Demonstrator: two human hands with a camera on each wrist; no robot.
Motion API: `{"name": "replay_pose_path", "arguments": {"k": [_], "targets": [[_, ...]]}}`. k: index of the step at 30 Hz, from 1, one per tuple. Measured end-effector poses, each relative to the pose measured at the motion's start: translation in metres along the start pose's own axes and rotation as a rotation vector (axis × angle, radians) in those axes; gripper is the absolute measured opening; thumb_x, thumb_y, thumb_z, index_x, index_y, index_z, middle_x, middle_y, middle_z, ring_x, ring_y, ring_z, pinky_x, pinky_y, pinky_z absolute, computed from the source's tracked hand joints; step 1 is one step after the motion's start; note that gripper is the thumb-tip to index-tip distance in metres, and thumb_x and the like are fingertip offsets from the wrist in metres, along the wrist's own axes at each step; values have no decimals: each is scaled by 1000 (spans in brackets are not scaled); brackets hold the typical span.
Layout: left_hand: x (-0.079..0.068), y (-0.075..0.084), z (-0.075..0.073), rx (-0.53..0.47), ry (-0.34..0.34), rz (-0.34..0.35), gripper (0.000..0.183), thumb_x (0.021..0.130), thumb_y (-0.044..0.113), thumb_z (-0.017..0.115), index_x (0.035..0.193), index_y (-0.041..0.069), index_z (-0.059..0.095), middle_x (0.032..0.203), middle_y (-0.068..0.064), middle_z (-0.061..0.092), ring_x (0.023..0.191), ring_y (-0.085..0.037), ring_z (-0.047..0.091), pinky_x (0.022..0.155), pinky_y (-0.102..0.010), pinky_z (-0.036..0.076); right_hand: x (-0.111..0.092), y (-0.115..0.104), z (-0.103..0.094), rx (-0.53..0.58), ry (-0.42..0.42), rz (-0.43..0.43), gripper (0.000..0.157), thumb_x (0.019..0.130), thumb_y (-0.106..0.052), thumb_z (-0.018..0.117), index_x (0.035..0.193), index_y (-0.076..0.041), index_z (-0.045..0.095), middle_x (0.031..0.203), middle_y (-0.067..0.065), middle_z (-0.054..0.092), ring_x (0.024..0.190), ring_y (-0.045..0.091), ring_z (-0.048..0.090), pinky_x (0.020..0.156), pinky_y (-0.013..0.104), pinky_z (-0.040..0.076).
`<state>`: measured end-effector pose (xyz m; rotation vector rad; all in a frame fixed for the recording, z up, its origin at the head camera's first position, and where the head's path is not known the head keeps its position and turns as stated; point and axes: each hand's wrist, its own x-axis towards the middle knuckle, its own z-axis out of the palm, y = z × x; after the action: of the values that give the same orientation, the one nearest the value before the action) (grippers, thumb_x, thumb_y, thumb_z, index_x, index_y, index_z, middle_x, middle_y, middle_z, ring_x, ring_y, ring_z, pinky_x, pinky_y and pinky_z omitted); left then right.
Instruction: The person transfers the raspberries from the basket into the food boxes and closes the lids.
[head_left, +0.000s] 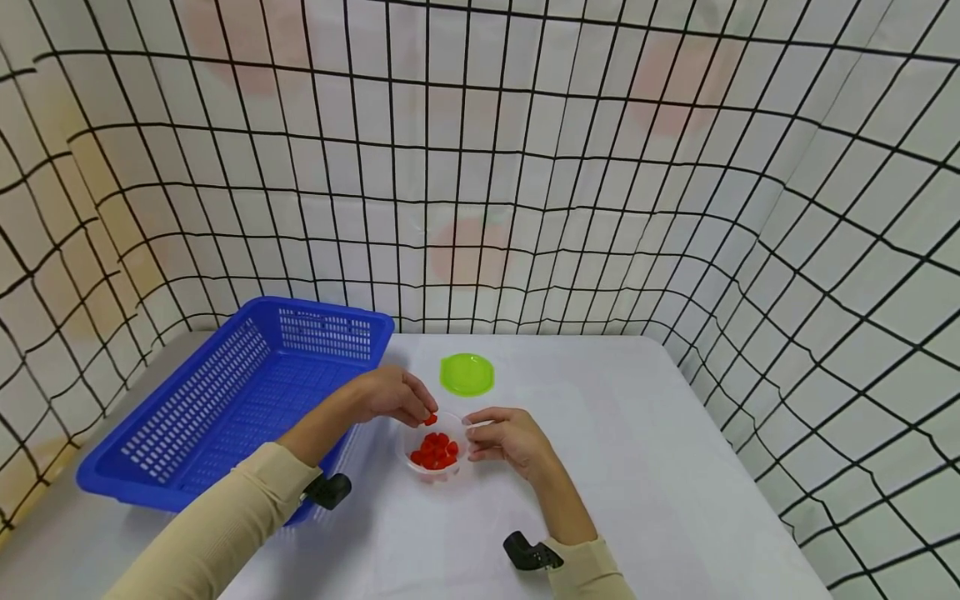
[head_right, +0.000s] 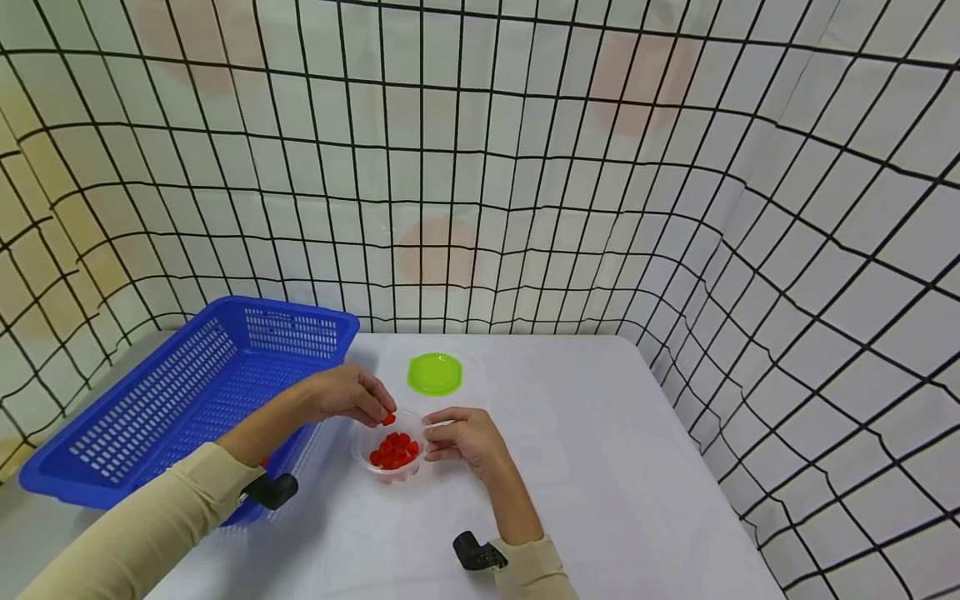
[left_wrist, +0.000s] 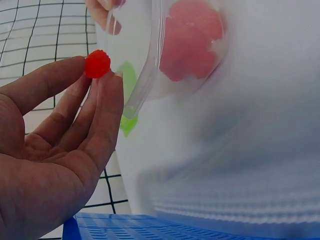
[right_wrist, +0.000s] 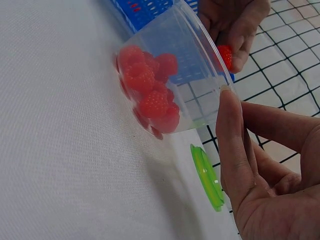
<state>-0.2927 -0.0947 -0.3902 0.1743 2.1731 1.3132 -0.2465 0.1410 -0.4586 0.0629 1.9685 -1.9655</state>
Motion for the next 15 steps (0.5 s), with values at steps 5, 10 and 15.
{"name": "replay_pose_path", "arguments": {"k": [5, 10, 15], "targets": [[-1, -1, -1, 8, 5, 0, 22, 91, 6, 71, 110, -3, 74, 104, -17, 75, 102, -36, 72, 92, -40, 61, 0, -1, 1, -5, 5, 3, 30, 92, -10, 71, 119, 4, 70, 84, 9, 71, 67, 18, 69, 75, 34, 64], [-6, 1, -6, -9, 3, 16, 28, 90, 10, 72, 115, -3, 72, 113, -20, 73, 105, -36, 72, 95, -42, 59, 1, -1, 1, 1, 2, -2, 30, 92, -10, 71, 119, 4, 70, 85, 9, 72, 67, 17, 70, 75, 34, 64], [-18, 8, -22, -63, 6, 92, 28, 93, 10, 69, 117, -4, 70, 115, -19, 73, 103, -33, 73, 94, -41, 60, 0, 0, 1, -1, 4, -5, 30, 92, -10, 71, 118, 4, 70, 88, 10, 72, 66, 17, 70, 75, 34, 64]]}}
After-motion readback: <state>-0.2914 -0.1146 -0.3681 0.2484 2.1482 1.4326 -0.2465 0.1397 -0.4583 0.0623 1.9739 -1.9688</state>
